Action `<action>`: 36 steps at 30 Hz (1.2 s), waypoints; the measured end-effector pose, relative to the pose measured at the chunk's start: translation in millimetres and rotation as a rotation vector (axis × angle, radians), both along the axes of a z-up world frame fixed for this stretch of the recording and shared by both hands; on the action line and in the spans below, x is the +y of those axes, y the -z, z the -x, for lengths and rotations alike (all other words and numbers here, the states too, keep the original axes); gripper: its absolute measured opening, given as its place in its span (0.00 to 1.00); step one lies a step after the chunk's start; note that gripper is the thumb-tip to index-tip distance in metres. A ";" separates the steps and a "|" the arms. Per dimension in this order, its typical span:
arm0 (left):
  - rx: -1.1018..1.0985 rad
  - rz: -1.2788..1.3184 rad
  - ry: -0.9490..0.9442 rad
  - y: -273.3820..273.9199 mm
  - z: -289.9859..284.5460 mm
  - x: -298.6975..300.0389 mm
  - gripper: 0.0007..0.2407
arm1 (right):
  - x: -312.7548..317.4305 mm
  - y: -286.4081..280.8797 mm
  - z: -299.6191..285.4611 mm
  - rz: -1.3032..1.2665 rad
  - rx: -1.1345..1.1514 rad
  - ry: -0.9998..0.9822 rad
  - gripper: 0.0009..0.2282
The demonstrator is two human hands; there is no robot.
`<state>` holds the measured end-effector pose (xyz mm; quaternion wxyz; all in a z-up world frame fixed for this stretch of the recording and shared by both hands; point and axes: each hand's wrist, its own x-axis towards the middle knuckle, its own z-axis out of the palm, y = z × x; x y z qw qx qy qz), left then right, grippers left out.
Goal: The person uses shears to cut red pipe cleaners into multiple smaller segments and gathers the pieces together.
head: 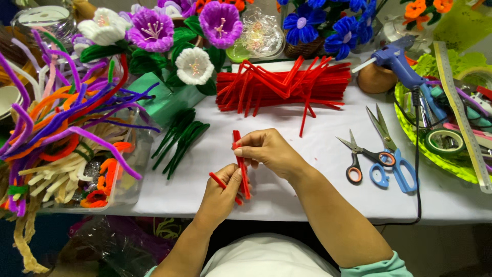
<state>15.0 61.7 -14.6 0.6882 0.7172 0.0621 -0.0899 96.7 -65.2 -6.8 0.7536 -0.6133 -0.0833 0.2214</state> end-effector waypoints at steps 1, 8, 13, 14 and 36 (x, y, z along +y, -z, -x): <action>-0.001 -0.003 0.005 4.4 -0.7 1.2 0.13 | -0.7 3.9 -2.8 -0.003 -0.001 0.005 0.09; -0.024 0.011 -0.133 15.3 -14.2 20.1 0.12 | -7.3 -2.0 -29.3 0.099 -0.011 0.091 0.06; -0.172 -0.047 -0.231 14.4 -19.8 13.6 0.11 | 9.6 29.8 -53.4 0.319 -0.078 0.105 0.02; -0.176 -0.022 -0.224 20.2 -21.4 12.3 0.13 | 13.9 36.0 -56.8 0.572 -0.219 0.128 0.03; -0.195 0.100 -0.299 37.3 -35.9 23.1 0.18 | 23.1 41.6 -16.5 0.486 -0.359 0.089 0.12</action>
